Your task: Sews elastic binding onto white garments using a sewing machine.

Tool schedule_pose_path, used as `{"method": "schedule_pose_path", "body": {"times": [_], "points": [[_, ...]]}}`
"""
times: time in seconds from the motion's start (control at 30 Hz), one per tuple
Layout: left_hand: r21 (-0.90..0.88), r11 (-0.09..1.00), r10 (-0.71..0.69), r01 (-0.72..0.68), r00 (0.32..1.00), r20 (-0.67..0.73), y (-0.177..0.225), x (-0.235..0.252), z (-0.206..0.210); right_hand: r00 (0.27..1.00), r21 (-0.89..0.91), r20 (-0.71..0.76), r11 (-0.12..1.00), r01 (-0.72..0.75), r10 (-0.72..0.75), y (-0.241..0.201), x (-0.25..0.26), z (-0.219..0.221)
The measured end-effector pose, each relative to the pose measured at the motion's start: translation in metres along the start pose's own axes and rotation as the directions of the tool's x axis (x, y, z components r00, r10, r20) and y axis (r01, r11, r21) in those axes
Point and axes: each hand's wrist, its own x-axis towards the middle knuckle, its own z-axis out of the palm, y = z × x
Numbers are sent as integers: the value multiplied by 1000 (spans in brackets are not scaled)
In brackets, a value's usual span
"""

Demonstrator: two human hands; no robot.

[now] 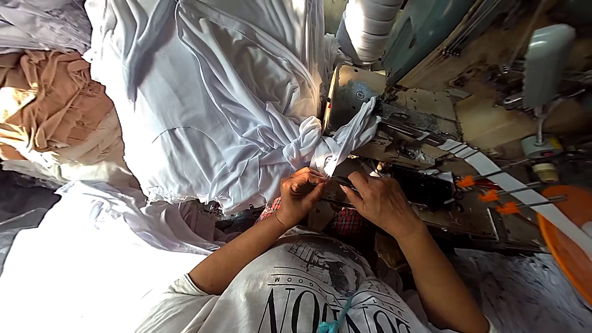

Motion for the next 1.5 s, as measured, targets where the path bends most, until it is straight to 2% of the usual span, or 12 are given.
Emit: {"method": "schedule_pose_path", "body": {"times": [0.57, 0.7, 0.8, 0.93, 1.03, 1.1, 1.17, 1.23, 1.33, 1.4, 1.43, 1.5], "points": [[226, 960, 121, -167, 972, 201, 1, -6, 1, 991, 1, -133, 1000, 20, -20, -11, -3, 31], [154, 914, 265, -375, 840, 473, 17, -10, -3, 975, 110, -160, 985, -134, 151, -2, -20, 31], [108, 888, 345, -446, 804, 485, 28, -13, -3, 924, 169, -201, 940, -296, 327, 9, -35, 32], [611, 695, 112, -379, 897, 428, 17, -3, -20, 879, 157, -159, 891, -426, 449, 11, -41, 46], [789, 488, -129, -374, 863, 489, 11, 18, -31, 893, 117, -168, 907, -404, 419, 10, -39, 61], [761, 547, -289, -349, 775, 562, 36, 44, -39, 904, 94, -184, 923, -374, 385, 12, -37, 67], [622, 772, -429, -132, 614, 662, 79, 85, -55, 910, 70, -165, 925, -374, 381, 13, -36, 71], [364, 930, -306, 59, 675, 671, 104, 122, -78, 906, 66, -143, 917, -394, 399, 15, -34, 73], [185, 974, -194, 129, 900, 392, 115, 194, -114, 896, 113, -156, 909, -401, 415, 17, -34, 77], [449, 885, -190, 124, 976, 106, 97, 235, -130, 886, 155, -209, 909, -388, 414, 22, -38, 83], [639, 751, -240, 165, 970, 31, 89, 245, -135, 882, 162, -232, 910, -381, 411, 22, -40, 83], [836, 524, -332, 161, 943, 26, 80, 248, -134, 866, 148, -292, 913, -379, 407, 21, -40, 78]]}}
